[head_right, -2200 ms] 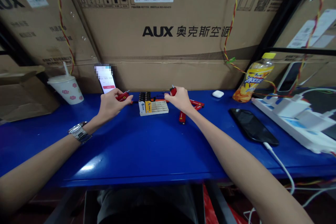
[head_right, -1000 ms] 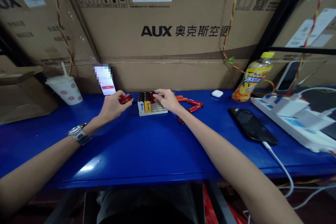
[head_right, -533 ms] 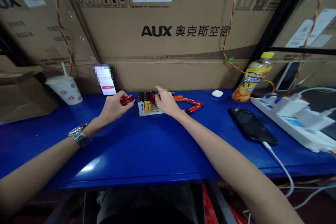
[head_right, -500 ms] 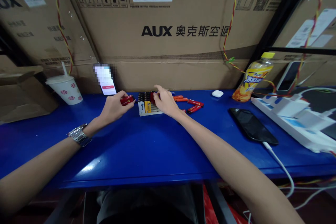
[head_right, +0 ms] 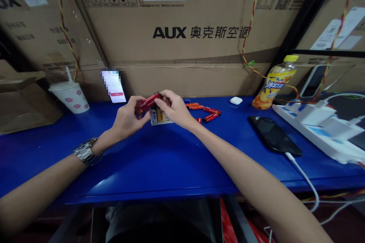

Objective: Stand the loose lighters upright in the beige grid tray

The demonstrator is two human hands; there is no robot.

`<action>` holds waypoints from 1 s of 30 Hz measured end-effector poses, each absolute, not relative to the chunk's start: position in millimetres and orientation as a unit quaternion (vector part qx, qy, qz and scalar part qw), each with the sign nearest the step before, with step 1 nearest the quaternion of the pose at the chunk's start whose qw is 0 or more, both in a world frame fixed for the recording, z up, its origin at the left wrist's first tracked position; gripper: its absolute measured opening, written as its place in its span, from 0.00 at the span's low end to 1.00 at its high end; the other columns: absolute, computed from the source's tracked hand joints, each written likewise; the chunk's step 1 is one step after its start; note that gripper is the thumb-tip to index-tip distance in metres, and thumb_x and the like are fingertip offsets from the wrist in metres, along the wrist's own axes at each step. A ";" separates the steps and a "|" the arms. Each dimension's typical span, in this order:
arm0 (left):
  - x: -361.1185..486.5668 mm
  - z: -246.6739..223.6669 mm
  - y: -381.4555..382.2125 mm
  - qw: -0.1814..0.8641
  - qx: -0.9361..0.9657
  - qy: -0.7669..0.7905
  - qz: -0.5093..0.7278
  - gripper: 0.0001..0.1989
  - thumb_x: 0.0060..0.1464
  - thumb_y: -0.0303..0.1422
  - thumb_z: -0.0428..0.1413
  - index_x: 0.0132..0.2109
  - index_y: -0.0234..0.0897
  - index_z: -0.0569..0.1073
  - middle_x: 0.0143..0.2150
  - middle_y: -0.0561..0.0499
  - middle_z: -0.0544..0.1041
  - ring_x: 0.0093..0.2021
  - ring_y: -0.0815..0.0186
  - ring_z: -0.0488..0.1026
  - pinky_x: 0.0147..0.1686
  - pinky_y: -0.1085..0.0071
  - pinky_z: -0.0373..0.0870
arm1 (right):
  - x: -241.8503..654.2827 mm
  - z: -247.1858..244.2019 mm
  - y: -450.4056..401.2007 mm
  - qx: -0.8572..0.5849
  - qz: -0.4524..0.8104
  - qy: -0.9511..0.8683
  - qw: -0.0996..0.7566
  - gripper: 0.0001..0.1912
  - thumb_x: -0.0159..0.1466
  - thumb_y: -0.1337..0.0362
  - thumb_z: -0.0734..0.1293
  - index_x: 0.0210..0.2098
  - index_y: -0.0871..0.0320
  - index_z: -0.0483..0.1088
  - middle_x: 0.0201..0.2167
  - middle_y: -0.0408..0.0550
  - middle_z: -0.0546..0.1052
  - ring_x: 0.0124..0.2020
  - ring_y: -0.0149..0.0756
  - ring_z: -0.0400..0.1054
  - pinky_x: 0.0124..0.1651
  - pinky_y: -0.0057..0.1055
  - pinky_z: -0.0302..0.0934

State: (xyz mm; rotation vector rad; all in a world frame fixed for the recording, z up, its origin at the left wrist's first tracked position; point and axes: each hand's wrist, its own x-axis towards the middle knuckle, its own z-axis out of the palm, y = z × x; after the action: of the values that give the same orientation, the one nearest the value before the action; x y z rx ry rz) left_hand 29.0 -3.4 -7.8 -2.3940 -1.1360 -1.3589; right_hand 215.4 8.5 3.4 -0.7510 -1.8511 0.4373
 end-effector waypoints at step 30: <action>6.8 -13.5 19.8 0.104 -0.810 -0.415 -0.401 0.01 0.58 0.28 0.48 0.37 0.36 0.64 0.30 0.50 0.72 0.25 0.70 0.66 0.28 0.71 0.64 | 304.3 24.2 26.4 -0.469 0.101 -0.871 0.102 0.16 0.44 0.75 0.63 0.33 0.57 0.69 0.29 0.45 0.75 0.29 0.34 0.66 0.33 0.29 0.58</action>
State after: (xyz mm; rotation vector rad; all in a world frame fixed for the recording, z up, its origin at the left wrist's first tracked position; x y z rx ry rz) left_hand 6.8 19.8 -13.5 -2.3894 -1.2244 -1.1830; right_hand 304.3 26.4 24.2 -1.3859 -2.5714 0.2981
